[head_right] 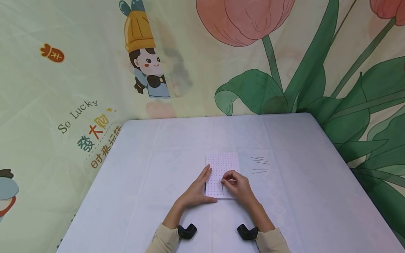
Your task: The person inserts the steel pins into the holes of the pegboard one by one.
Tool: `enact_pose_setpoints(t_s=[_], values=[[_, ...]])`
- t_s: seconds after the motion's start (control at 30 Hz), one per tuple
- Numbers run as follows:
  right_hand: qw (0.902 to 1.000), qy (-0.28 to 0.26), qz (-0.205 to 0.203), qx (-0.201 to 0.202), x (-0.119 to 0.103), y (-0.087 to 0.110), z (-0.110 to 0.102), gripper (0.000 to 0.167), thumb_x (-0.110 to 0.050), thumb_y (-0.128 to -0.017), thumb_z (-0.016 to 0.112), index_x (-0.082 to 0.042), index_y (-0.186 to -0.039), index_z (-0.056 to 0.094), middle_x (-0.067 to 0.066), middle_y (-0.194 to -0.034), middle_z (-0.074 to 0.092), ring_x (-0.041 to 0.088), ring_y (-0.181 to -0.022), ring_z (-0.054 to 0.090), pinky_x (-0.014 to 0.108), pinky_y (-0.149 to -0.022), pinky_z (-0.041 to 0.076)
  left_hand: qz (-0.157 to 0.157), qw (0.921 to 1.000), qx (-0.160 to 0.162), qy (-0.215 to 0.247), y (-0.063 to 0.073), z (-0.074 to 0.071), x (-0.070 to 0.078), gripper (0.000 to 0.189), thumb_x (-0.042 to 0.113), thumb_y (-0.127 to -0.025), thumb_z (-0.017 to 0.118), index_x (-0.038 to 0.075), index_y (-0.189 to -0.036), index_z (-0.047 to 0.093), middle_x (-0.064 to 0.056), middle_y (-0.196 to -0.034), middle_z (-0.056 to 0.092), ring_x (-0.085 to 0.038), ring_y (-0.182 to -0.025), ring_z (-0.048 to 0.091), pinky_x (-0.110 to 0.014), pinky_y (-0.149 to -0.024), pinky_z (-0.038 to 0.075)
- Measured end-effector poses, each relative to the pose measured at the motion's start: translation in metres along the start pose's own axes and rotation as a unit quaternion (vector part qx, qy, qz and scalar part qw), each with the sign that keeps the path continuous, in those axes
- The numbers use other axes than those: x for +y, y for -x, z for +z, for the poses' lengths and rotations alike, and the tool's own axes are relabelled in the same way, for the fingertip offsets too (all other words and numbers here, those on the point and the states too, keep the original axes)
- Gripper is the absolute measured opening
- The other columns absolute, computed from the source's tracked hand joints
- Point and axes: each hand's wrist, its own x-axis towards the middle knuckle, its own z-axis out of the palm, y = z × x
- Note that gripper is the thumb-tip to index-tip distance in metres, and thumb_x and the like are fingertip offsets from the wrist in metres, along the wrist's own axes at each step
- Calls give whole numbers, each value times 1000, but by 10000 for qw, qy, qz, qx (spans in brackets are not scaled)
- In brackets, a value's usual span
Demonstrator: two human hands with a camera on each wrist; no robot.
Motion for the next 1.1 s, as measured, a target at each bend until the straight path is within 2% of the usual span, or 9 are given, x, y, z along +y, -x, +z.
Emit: enact_pose_setpoints(t_s=[0.2,0.4,0.57,0.7,0.87,0.93,1.03,1.1], values=[[9999,94,-72,-44,3,2,1,18,16,-74,66,9,-88,56,14,-82,62,28,-76,63,24,-64,54,-14,10000,-29,10,0,0,1,113,42,-66,81,8,-149,11,-2,-155,-2,-18,-139,8,-34,-109,22],[9993,112,-225,-277,4,3,1,19,18,-73,66,8,-87,57,15,-81,63,28,-73,63,29,-63,55,-35,10000,-58,15,0,1,1,113,42,-66,81,7,-149,11,-3,-155,-2,-18,-139,8,-34,-109,22],[9981,191,-445,-375,3,1,1,22,19,-70,67,7,-86,57,15,-79,63,29,-71,64,32,-62,55,13,10000,-13,-32,0,0,1,113,42,-67,81,7,-148,11,-4,-155,-1,-18,-139,8,-34,-108,23],[9979,209,-462,-408,6,0,1,22,17,-71,68,6,-87,58,14,-80,63,29,-72,64,32,-63,55,42,10000,32,-59,0,-1,0,113,42,-67,81,6,-148,12,-5,-155,0,-19,-139,9,-35,-108,23],[9982,53,-218,-563,10,4,-3,24,16,-73,67,7,-94,58,17,-87,64,31,-79,64,34,-68,55,11,10000,18,-65,0,-1,0,113,43,-66,81,7,-148,12,-4,-155,-1,-19,-139,8,-36,-108,23],[9982,-97,-5,-593,13,6,-7,26,15,-75,66,8,-100,59,19,-92,64,32,-83,64,34,-71,54,28,10000,24,-37,0,-1,1,113,42,-66,81,6,-148,12,-4,-155,-1,-19,-139,8,-37,-108,23],[9985,-95,351,-398,27,9,-18,26,8,-79,66,4,-104,61,15,-97,65,27,-90,63,29,-75,53,34,10000,28,8,1,0,1,114,42,-66,81,6,-148,12,-3,-155,0,-19,-139,7,-37,-109,22],[9978,111,635,-148,39,11,-29,24,3,-81,66,-2,-105,63,9,-99,65,21,-94,62,23,-79,51,35,10000,32,18,1,0,2,114,41,-65,82,6,-148,12,-4,-155,0,-19,-139,7,-37,-109,22]])
